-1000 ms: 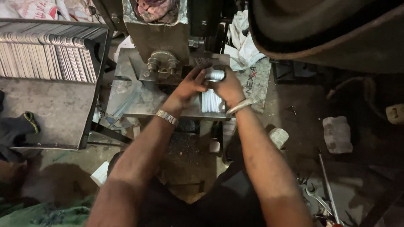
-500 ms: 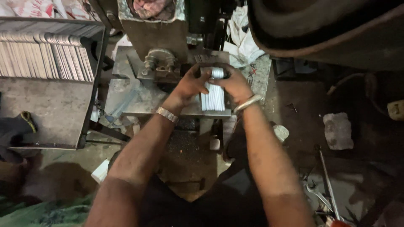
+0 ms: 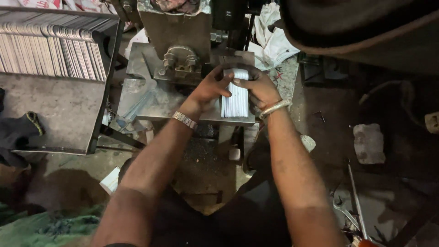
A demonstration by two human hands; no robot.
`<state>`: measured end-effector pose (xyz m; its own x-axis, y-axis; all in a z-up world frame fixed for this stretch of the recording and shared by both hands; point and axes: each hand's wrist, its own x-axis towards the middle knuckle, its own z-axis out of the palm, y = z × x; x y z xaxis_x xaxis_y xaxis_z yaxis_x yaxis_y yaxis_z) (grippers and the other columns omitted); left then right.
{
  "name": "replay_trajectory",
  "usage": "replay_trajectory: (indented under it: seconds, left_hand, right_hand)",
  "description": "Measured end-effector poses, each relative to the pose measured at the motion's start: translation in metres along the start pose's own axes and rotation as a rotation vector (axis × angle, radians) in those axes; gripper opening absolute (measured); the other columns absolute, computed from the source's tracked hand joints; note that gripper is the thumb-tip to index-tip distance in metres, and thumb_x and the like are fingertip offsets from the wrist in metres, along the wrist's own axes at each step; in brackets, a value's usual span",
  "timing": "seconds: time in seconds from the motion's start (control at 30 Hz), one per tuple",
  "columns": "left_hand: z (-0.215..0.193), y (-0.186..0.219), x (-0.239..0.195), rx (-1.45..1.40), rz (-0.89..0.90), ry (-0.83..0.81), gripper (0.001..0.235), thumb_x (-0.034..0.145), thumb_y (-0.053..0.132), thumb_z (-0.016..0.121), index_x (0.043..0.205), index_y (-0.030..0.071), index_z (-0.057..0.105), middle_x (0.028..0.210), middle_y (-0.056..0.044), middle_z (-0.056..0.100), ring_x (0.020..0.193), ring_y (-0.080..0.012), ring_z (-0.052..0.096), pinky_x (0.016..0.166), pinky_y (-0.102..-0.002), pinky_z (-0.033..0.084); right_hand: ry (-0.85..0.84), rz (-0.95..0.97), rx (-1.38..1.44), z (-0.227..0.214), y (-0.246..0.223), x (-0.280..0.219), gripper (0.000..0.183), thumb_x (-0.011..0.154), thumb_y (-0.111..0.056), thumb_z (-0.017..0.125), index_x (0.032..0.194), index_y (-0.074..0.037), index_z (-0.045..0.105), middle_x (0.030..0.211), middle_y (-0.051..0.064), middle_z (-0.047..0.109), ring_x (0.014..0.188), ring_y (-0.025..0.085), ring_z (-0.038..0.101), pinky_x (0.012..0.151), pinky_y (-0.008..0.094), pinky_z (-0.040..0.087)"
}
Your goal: Using a mechanical press machine to shape or punch small metal components.
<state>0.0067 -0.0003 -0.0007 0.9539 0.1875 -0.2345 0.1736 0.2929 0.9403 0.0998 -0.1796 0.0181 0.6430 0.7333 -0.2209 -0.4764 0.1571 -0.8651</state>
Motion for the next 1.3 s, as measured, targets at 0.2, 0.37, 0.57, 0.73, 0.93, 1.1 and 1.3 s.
replay_trajectory:
  seconds: [0.2,0.37,0.57,0.73,0.93,1.1,1.3]
  left_hand:
    - [-0.012,-0.029,0.001,-0.312,0.242,-0.213,0.078,0.094,0.017,0.07,0.162,0.007,0.033,0.164,-0.002,0.04,0.147,-0.0189,0.043,0.117,-0.037,0.043]
    - [-0.004,-0.022,-0.006,-0.443,0.189,-0.183,0.066,0.099,0.03,0.057,0.159,0.019,0.033,0.161,-0.008,0.04,0.147,-0.0253,0.038,0.119,-0.042,0.038]
    - [-0.046,-0.089,0.047,-0.688,0.18,-0.141,0.053,0.117,0.049,0.041,0.152,0.009,0.039,0.147,-0.009,0.053,0.137,-0.0257,0.048,0.118,-0.042,0.041]
    - [-0.029,-0.059,0.038,-0.467,0.171,0.066,0.052,0.109,0.052,0.037,0.146,0.017,0.047,0.122,-0.006,0.062,0.115,-0.0238,0.057,0.106,-0.044,0.045]
    - [0.002,-0.012,-0.012,-0.642,0.153,-0.053,0.063,0.11,0.06,0.031,0.145,0.012,0.052,0.144,-0.006,0.053,0.128,-0.0227,0.052,0.117,-0.042,0.039]
    - [-0.066,-0.116,-0.002,0.592,0.883,0.082,0.049,0.11,0.03,0.047,0.154,0.008,0.049,0.175,-0.024,0.021,0.164,-0.0352,0.023,0.137,-0.042,0.013]
    - [-0.016,-0.087,-0.228,0.291,0.032,0.088,0.062,0.098,0.029,0.055,0.154,0.003,0.042,0.133,-0.014,0.06,0.112,-0.0202,0.058,0.092,-0.037,0.055]
  right_hand:
    - [-0.009,-0.053,0.234,0.001,0.006,0.003,0.045,0.095,-0.024,0.073,0.132,-0.001,0.062,0.121,0.008,0.072,0.11,0.021,0.069,0.094,0.034,0.057]
    - [0.131,-0.176,-0.053,0.025,0.006,0.0,0.059,0.093,-0.046,0.07,0.133,-0.002,0.062,0.123,0.007,0.072,0.112,0.02,0.067,0.094,0.033,0.054]
    - [0.394,-0.445,-0.793,0.046,0.009,0.006,0.067,0.082,-0.055,0.083,0.116,0.001,0.069,0.107,0.016,0.076,0.1,0.029,0.073,0.085,0.039,0.057]
    - [0.459,-0.518,-0.926,0.065,0.001,0.001,0.059,0.076,-0.053,0.086,0.104,-0.002,0.076,0.098,0.021,0.078,0.091,0.034,0.077,0.077,0.043,0.06]
    - [0.615,-0.412,-1.08,0.059,0.013,0.012,0.075,0.065,-0.056,0.091,0.102,0.005,0.069,0.093,0.026,0.073,0.086,0.04,0.073,0.074,0.046,0.059]
    - [0.651,-0.393,-1.128,0.065,0.011,0.009,0.072,0.068,-0.05,0.089,0.105,0.008,0.069,0.102,0.03,0.07,0.097,0.044,0.07,0.081,0.048,0.057]
    - [0.693,-0.262,-1.082,0.084,-0.012,-0.007,0.074,0.065,-0.05,0.086,0.104,0.009,0.067,0.105,0.029,0.07,0.1,0.044,0.069,0.086,0.049,0.055]
